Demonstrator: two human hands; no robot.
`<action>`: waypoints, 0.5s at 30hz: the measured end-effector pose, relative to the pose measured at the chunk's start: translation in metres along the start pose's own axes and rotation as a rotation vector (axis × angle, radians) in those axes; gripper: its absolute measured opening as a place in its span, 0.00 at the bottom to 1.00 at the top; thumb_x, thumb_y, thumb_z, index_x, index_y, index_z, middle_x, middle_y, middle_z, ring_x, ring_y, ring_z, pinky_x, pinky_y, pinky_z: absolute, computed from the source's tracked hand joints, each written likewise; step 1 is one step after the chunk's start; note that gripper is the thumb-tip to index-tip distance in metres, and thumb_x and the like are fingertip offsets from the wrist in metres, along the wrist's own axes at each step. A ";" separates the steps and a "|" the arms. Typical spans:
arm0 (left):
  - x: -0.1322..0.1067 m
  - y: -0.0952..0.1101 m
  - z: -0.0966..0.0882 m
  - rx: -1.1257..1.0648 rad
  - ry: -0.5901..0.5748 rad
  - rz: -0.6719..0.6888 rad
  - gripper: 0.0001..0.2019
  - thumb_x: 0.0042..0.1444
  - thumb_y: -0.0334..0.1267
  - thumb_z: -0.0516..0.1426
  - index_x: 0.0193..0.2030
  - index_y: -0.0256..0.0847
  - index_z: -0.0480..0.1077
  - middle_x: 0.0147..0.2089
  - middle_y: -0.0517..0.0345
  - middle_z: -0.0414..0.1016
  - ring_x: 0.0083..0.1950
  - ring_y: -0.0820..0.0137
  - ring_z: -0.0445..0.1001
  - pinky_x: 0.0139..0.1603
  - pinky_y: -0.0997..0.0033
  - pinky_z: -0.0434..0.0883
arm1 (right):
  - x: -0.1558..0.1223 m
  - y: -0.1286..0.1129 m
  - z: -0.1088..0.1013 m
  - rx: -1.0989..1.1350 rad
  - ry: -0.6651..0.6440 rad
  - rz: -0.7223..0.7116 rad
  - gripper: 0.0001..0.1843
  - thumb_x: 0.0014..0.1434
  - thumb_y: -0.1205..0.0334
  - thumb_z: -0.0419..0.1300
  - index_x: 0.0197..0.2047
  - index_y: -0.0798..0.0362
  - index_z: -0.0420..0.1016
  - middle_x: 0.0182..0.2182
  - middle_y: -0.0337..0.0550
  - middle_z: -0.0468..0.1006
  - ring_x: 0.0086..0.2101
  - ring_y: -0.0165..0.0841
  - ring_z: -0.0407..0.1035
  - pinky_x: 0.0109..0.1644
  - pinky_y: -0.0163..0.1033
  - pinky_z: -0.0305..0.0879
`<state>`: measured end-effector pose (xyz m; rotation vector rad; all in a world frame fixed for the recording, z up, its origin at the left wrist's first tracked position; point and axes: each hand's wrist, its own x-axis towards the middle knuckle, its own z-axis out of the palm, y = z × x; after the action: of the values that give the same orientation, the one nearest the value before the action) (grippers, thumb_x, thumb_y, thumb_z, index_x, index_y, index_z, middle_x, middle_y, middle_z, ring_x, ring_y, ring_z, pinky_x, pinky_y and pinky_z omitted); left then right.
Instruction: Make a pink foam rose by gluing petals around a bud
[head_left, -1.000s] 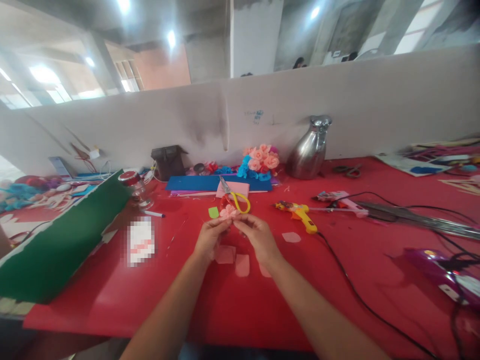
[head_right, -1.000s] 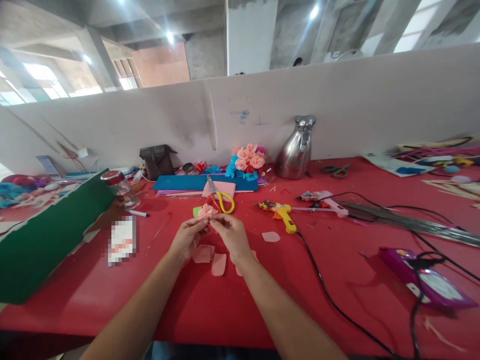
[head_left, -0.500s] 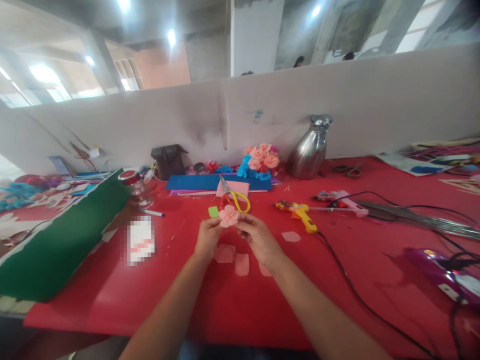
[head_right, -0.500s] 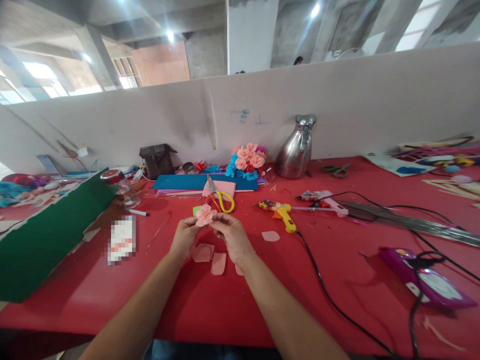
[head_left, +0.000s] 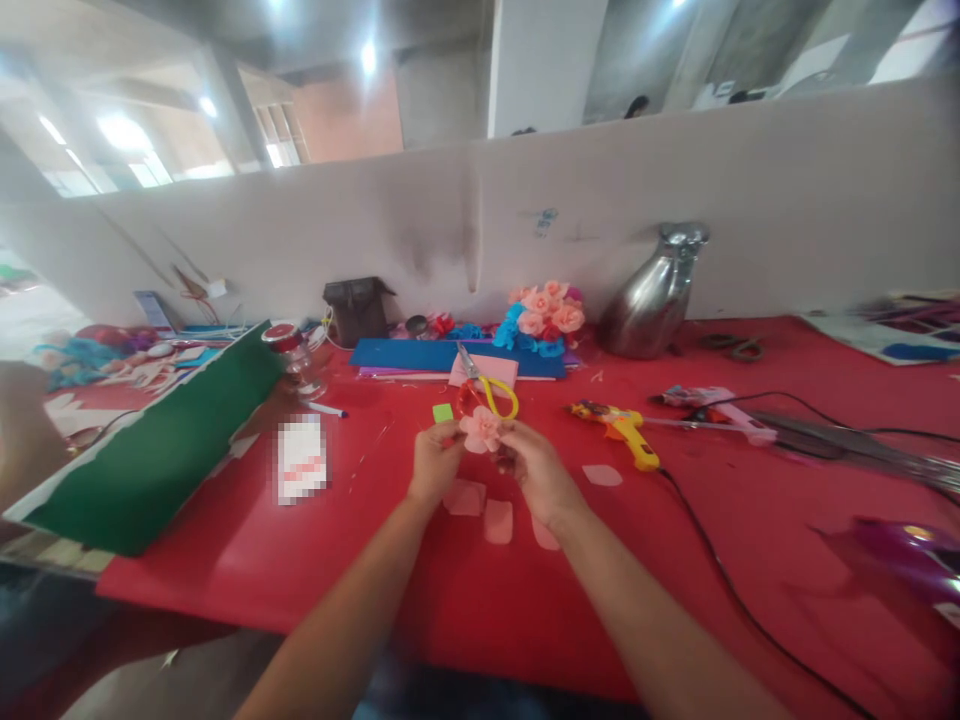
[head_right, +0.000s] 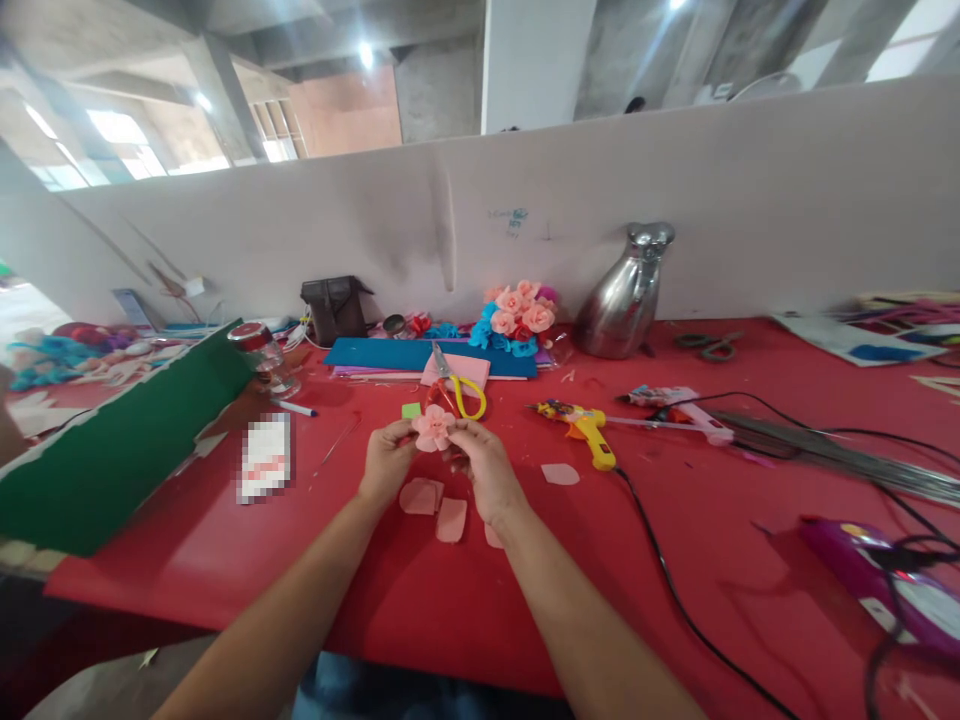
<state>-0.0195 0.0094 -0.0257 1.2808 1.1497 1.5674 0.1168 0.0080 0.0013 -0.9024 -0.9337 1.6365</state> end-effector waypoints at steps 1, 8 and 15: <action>0.001 0.001 0.000 0.015 0.008 0.012 0.11 0.40 0.25 0.57 0.27 0.42 0.78 0.29 0.58 0.77 0.33 0.68 0.71 0.39 0.71 0.66 | 0.000 0.000 0.000 -0.014 0.005 -0.004 0.08 0.45 0.57 0.62 0.27 0.52 0.72 0.23 0.35 0.73 0.22 0.26 0.63 0.26 0.33 0.52; 0.003 0.002 0.000 -0.183 -0.014 -0.103 0.06 0.41 0.35 0.62 0.28 0.38 0.78 0.29 0.57 0.76 0.34 0.68 0.71 0.41 0.68 0.66 | 0.006 0.006 -0.004 -0.069 0.006 -0.010 0.10 0.42 0.62 0.62 0.32 0.51 0.74 0.27 0.38 0.75 0.26 0.29 0.65 0.28 0.34 0.55; 0.002 0.002 0.002 -0.294 -0.019 -0.178 0.11 0.40 0.37 0.63 0.33 0.38 0.78 0.30 0.56 0.77 0.34 0.68 0.72 0.39 0.68 0.67 | 0.003 0.011 0.003 -0.210 0.017 -0.141 0.15 0.43 0.53 0.67 0.33 0.50 0.73 0.30 0.38 0.74 0.26 0.28 0.62 0.27 0.34 0.56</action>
<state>-0.0183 0.0112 -0.0233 0.9717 0.9514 1.5225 0.1093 0.0084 -0.0076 -0.9665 -1.1470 1.4280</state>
